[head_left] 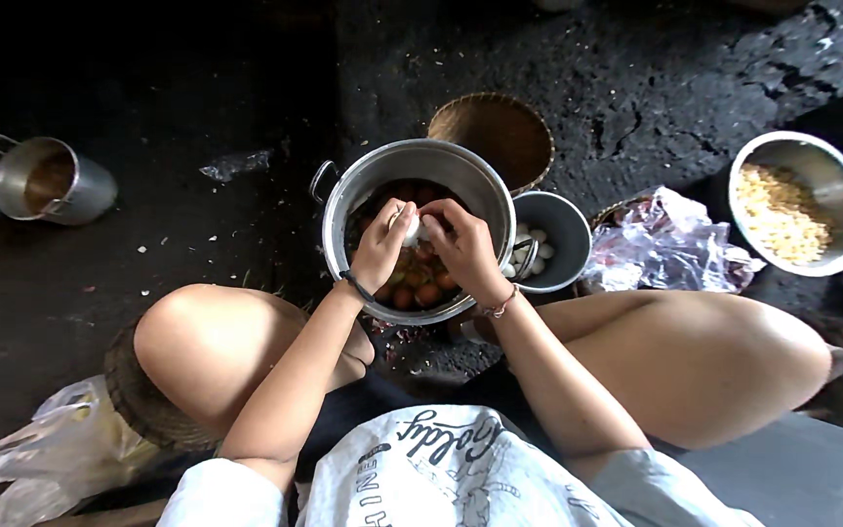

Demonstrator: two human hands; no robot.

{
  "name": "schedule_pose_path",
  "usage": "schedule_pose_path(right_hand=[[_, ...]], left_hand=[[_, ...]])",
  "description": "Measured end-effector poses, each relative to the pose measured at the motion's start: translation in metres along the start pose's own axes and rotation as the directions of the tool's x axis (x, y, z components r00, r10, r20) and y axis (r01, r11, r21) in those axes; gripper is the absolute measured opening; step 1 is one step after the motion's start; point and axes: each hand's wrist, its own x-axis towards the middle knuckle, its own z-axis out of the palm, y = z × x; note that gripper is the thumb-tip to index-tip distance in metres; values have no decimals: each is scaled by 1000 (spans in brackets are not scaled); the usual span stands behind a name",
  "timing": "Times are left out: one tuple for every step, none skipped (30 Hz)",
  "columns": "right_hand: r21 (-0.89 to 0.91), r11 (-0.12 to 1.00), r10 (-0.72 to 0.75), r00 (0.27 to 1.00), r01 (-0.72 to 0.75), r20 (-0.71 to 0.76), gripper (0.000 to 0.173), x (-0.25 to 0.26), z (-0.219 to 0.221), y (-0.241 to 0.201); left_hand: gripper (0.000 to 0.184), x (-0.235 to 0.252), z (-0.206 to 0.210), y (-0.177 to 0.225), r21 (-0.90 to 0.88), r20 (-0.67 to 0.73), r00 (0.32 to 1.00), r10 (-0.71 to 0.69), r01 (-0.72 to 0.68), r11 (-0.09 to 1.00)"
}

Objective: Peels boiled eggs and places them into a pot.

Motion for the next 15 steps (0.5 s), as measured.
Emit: schedule_pose_path(right_hand=[[29, 1000, 13, 1000, -13, 7, 24, 0, 0, 0], [51, 999, 19, 1000, -19, 19, 25, 0, 0, 1], [61, 998, 15, 1000, -17, 27, 24, 0, 1, 1], [58, 998, 5, 999, -7, 32, 23, 0, 1, 1], [39, 999, -8, 999, 6, 36, 22, 1, 1, 1], [9, 1000, -24, 999, 24, 33, 21, 1, 2, 1], [-22, 999, -37, 999, 38, 30, 20, 0, 3, 1], [-42, 998, -44, 999, 45, 28, 20, 0, 4, 1], [-49, 997, -50, 999, 51, 20, 20, -1, 4, 1], [-48, 998, -51, 999, 52, 9, 21, -1, 5, 2], [-36, 999, -38, 999, 38, -1, 21, -2, 5, 1], [-12, 1000, -11, 1000, 11, -6, 22, -2, 5, 1], [30, 999, 28, 1000, -28, -7, 23, -2, 4, 1], [79, 995, 67, 998, -67, 0, 24, -3, 4, 1], [118, 989, 87, 996, -88, 21, 26, -3, 3, 1]], left_hand=[[36, 0, -1, 0, 21, -2, 1000, 8, -8, 1000], [37, 0, -1, 0, 40, -2, 1000, 10, -10, 999], [37, 1, -2, 0, 58, -2, 1000, 6, -6, 998], [38, 1, -2, 1, 71, -4, 1000, 0, 1, 997], [38, 0, -2, 1, 80, -2, 1000, -5, 5, 997], [39, 0, -2, 1, 88, 0, 1000, -6, 6, 996], [39, 0, -3, 1, 92, 1, 1000, -8, 8, 996], [40, 0, -3, 1, 98, 3, 1000, -12, 12, 995], [42, -1, -3, 1, 101, 6, 1000, -18, 17, 995], [44, -1, -3, 2, 98, 7, 1000, -23, 22, 995], [44, -1, -3, 2, 93, 5, 1000, -26, 25, 995], [45, -1, -3, 2, 90, 2, 1000, -27, 27, 996], [45, -1, -3, 2, 87, 3, 1000, -26, 26, 996], [46, -1, -3, 3, 87, 6, 1000, -23, 23, 996], [46, 0, -4, 3, 93, 10, 1000, -21, 20, 995]])
